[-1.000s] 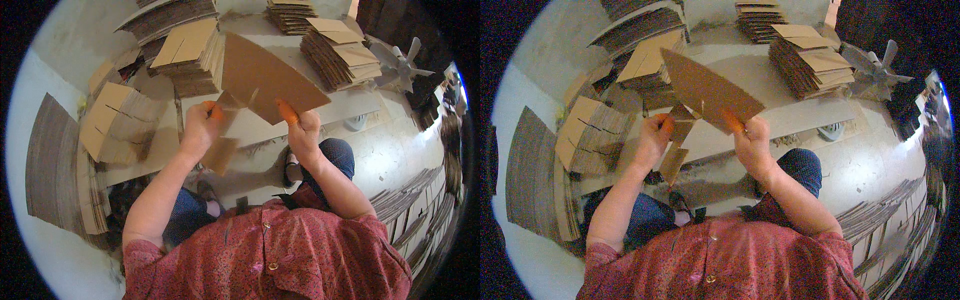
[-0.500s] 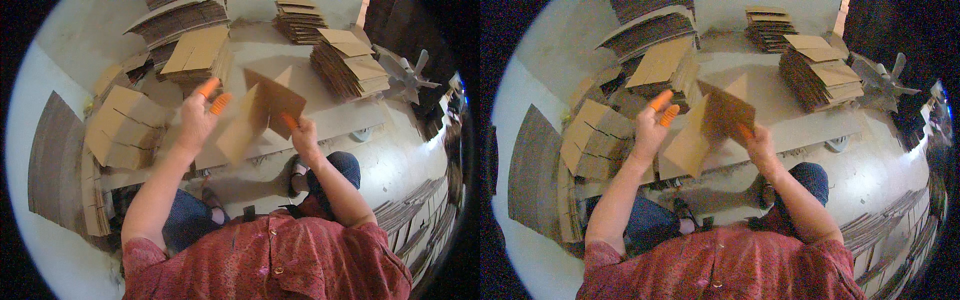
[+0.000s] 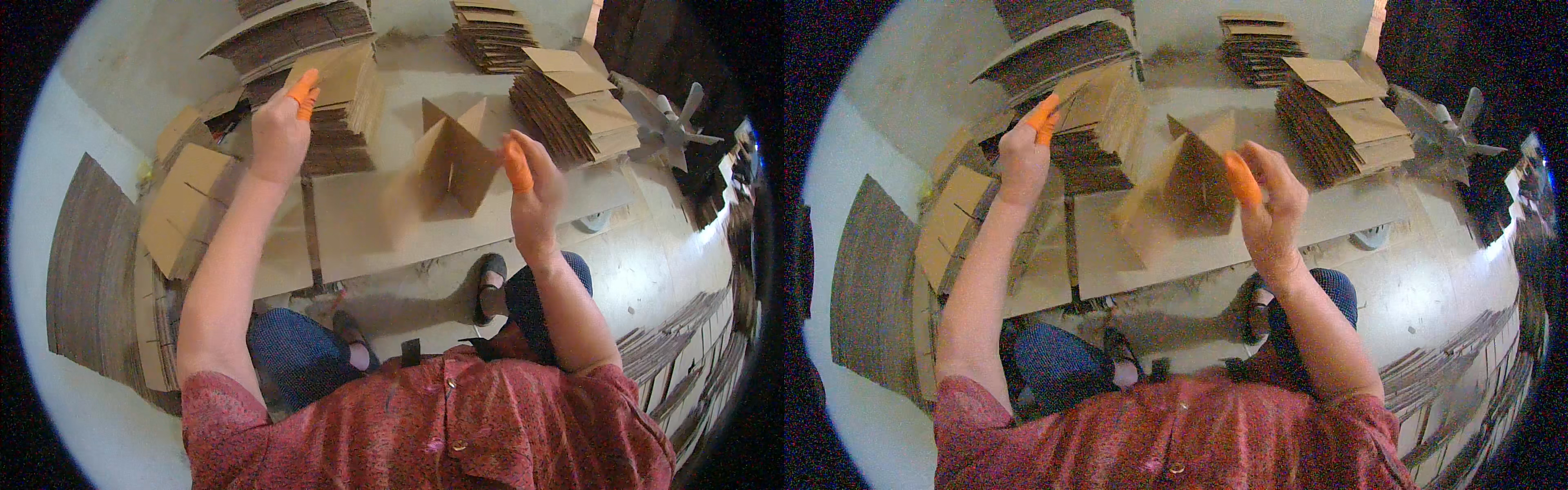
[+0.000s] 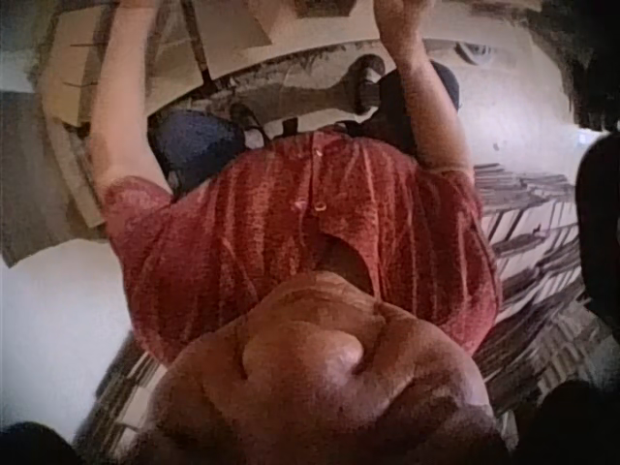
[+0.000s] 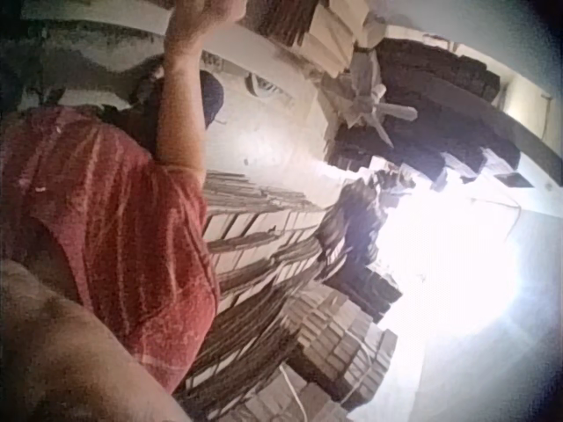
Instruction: The person sits on the floor and repeatedly picks up flat cardboard pieces, folds them into box shapes, and stacks the assembled boxes on the table. The person handles the cardboard by hand without visible tools.
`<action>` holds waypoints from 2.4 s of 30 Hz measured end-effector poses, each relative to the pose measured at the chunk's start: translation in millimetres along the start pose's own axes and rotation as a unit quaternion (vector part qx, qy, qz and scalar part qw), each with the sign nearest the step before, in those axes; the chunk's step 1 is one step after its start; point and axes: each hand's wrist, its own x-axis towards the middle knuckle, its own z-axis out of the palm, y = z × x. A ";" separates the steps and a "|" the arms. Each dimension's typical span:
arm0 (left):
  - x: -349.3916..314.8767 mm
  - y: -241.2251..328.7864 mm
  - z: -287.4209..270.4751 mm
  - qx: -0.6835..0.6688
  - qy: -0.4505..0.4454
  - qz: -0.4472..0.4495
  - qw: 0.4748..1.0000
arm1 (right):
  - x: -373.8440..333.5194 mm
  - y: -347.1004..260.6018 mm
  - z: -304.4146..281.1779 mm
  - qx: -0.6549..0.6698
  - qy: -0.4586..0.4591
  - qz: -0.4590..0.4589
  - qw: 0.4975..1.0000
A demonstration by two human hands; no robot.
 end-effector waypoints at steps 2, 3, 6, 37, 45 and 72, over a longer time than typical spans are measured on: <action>-13.8 29.2 -5.0 -0.030 -0.002 0.045 0.999 | 8.0 -26.8 1.2 0.150 -0.073 0.150 0.974; -17.8 53.4 -8.6 -0.067 0.018 0.102 0.992 | 15.8 -36.0 3.3 0.225 -0.103 0.212 0.945; -30.7 102.1 -20.6 -0.101 -0.026 0.226 0.969 | 26.7 -49.6 11.9 0.333 -0.087 0.283 0.895; -116.9 135.1 -3.1 -0.239 -0.101 -0.227 0.939 | -40.4 12.9 1.1 -0.027 -0.143 0.061 0.988; -105.9 142.0 -4.9 -0.251 -0.147 -0.260 0.921 | -75.7 68.4 8.7 -0.130 -0.219 0.141 0.957; -92.6 186.4 47.2 -0.538 -0.210 -0.122 0.807 | -8.4 -33.8 -47.4 0.043 -0.124 0.083 0.988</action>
